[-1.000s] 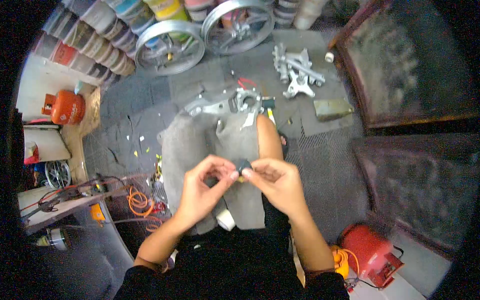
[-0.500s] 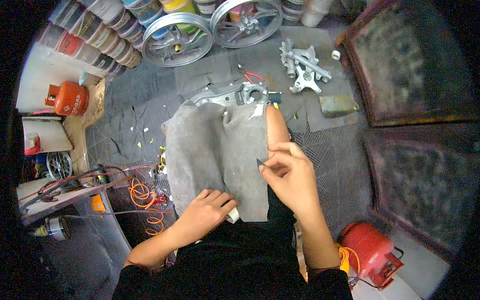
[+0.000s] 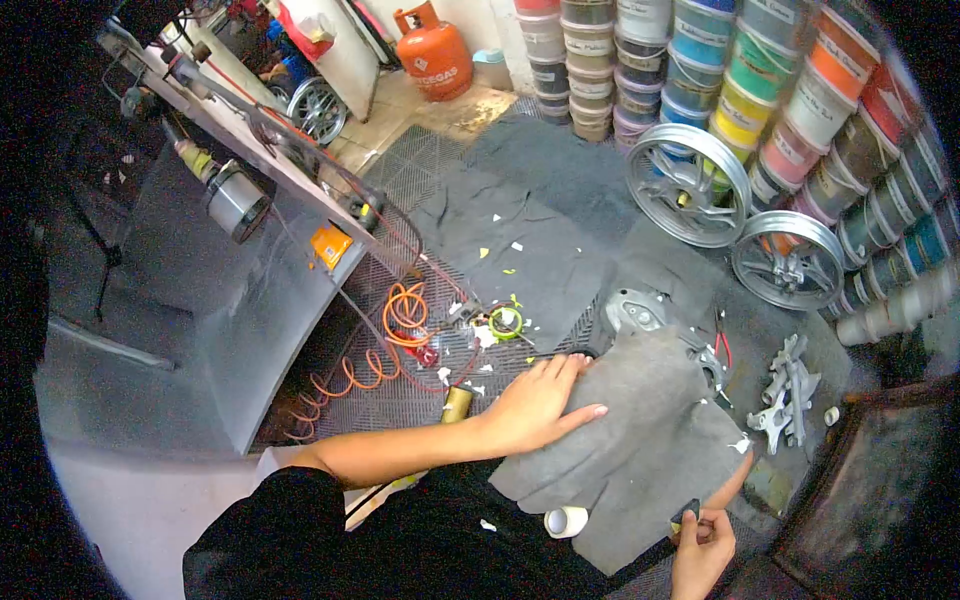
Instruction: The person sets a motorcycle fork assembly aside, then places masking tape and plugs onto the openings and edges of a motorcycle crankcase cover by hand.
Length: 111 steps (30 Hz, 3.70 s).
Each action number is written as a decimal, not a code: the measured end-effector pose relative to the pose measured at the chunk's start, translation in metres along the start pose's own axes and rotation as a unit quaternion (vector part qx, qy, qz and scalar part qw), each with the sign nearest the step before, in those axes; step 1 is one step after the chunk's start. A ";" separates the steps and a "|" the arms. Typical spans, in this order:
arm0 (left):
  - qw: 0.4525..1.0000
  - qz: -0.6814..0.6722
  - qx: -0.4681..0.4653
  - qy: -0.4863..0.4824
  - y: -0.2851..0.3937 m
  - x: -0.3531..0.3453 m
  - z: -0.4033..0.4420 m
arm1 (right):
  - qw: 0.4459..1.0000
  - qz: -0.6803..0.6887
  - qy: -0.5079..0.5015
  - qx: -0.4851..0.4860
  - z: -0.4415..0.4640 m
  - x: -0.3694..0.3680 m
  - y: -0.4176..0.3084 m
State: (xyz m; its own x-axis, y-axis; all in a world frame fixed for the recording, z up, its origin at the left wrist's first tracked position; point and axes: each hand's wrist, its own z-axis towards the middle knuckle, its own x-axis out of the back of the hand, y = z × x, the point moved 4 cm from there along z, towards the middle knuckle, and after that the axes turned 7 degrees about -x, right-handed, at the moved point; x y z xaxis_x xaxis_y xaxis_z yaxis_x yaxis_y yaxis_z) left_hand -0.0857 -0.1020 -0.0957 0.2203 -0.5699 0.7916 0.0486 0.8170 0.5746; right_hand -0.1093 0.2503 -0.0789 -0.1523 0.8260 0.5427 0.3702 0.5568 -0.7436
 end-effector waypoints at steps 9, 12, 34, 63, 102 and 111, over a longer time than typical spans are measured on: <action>0.998 -0.008 0.028 -0.059 0.009 0.033 0.008 | 0.996 0.086 -0.001 -0.023 0.005 -0.001 0.021; 0.998 -0.014 0.018 -0.056 -0.001 0.046 0.000 | 0.989 0.144 0.014 -0.043 -0.004 0.015 0.036; 0.923 -0.034 -0.325 -0.202 0.148 -0.092 0.115 | 0.984 0.138 0.113 0.020 -0.070 0.050 0.062; 0.940 0.116 -0.284 0.149 0.074 -0.040 0.237 | 0.939 0.342 0.017 -0.030 -0.093 0.022 0.081; 0.980 -0.184 0.052 -0.045 -0.016 -0.088 0.223 | 0.933 0.327 0.103 0.110 -0.012 -0.003 -0.004; 0.983 0.017 -0.061 -0.171 -0.242 -0.365 0.253 | 0.981 0.053 0.013 0.187 0.079 -0.034 -0.076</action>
State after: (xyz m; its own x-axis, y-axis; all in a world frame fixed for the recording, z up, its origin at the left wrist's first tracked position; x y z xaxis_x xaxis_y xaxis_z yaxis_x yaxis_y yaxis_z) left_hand -0.4241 -0.1140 -0.4715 -0.1150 -0.5209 0.8459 0.1685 0.8289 0.5334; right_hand -0.2045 0.1872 -0.0715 -0.1065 0.8817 0.4597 0.0198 0.4641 -0.8856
